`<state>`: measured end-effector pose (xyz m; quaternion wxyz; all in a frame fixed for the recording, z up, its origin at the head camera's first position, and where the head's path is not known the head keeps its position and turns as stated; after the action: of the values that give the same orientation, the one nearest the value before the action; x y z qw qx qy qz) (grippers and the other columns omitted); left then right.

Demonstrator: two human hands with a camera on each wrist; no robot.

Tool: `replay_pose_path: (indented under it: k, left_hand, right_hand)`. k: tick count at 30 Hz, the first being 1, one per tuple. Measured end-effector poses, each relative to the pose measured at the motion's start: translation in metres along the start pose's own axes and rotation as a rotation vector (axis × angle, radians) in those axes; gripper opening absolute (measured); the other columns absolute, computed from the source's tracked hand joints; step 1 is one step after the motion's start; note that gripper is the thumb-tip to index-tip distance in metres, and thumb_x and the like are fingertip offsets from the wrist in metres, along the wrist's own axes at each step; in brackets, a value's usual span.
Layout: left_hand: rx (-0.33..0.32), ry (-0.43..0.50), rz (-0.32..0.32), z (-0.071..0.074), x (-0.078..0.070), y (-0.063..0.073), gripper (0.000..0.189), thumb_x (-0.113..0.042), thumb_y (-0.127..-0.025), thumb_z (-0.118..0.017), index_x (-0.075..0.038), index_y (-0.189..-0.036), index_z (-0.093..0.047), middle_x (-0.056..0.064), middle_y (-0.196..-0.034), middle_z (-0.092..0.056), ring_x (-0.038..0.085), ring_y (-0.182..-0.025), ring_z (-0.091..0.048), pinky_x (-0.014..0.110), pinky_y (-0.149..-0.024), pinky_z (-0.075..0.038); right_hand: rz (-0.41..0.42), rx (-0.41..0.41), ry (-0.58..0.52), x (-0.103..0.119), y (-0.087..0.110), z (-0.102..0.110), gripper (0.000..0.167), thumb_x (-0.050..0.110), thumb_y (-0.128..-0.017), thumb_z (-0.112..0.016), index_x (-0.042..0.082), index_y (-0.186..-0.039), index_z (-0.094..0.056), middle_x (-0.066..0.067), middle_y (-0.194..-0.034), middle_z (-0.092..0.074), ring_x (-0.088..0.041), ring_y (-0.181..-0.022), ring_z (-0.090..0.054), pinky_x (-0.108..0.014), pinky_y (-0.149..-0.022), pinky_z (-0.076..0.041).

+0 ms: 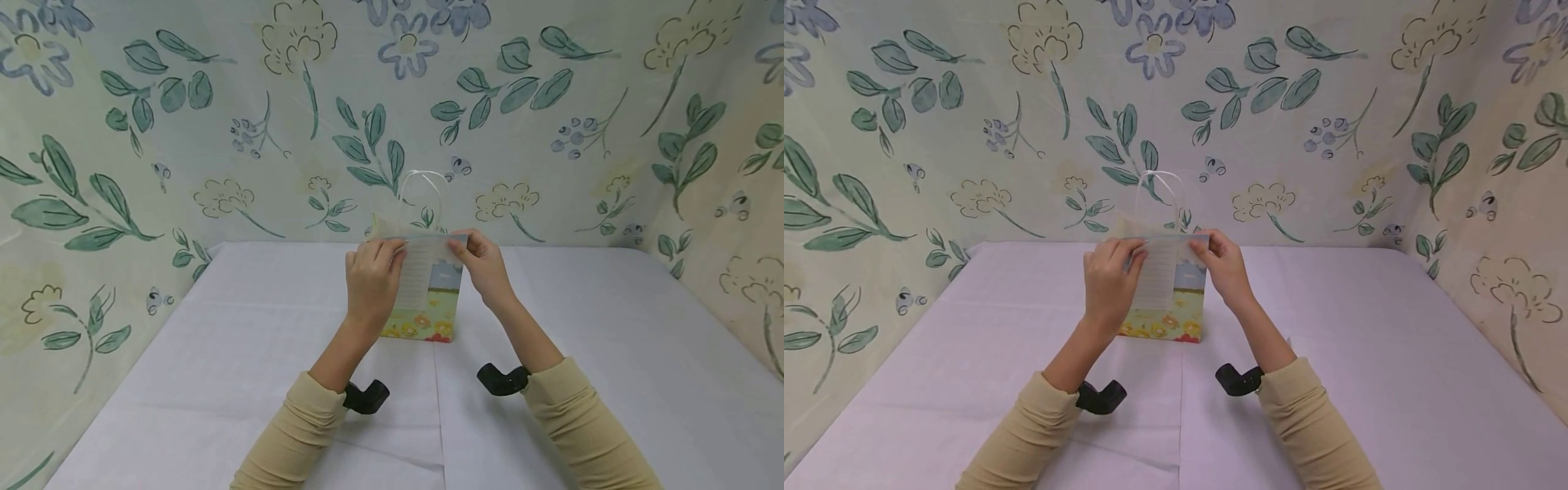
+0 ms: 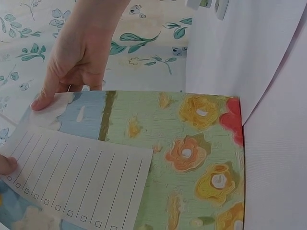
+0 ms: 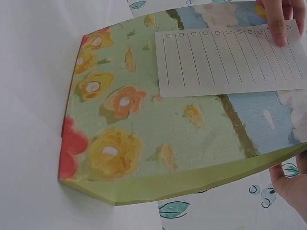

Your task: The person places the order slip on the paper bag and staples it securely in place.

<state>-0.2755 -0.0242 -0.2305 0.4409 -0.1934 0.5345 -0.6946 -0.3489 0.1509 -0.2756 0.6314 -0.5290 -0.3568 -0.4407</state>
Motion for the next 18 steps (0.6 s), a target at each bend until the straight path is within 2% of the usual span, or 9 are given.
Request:
replay_pose_path:
  k: [7, 18]
  left_hand:
    - [-0.017, -0.015, -0.001, 0.0005, 0.0006, -0.0001, 0.013, -0.017, -0.081, -0.068, -0.012, -0.093, -0.065, 0.003, -0.083, -0.057, 0.018, -0.076, -0.052, 0.029, -0.061, -0.029]
    - [-0.1, -0.151, -0.043, 0.0019, 0.0011, 0.0011, 0.018, -0.023, -0.08, -0.069, -0.016, -0.096, -0.064, 0.002, -0.084, -0.053, 0.017, -0.073, -0.044, 0.032, -0.063, -0.025]
  right_hand:
    - [-0.013, -0.003, 0.008, -0.0012, -0.0005, 0.0004, 0.021, 0.033, -0.088, -0.057, 0.015, -0.099, -0.057, 0.02, -0.089, -0.061, -0.003, -0.086, -0.058, -0.026, -0.084, -0.043]
    - [-0.019, -0.002, -0.003, -0.0009, 0.0001, 0.0001, 0.018, 0.033, -0.088, -0.057, 0.017, -0.097, -0.057, 0.021, -0.088, -0.062, -0.003, -0.087, -0.058, -0.028, -0.087, -0.042]
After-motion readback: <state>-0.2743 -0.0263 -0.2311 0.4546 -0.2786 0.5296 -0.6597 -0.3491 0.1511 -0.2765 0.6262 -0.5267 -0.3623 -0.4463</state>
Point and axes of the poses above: each hand's wrist, its own y-axis away from the middle knuckle, its own z-axis out of the back of the hand, x = y × z, the point moved 8 cm from there along -y, towards the middle knuckle
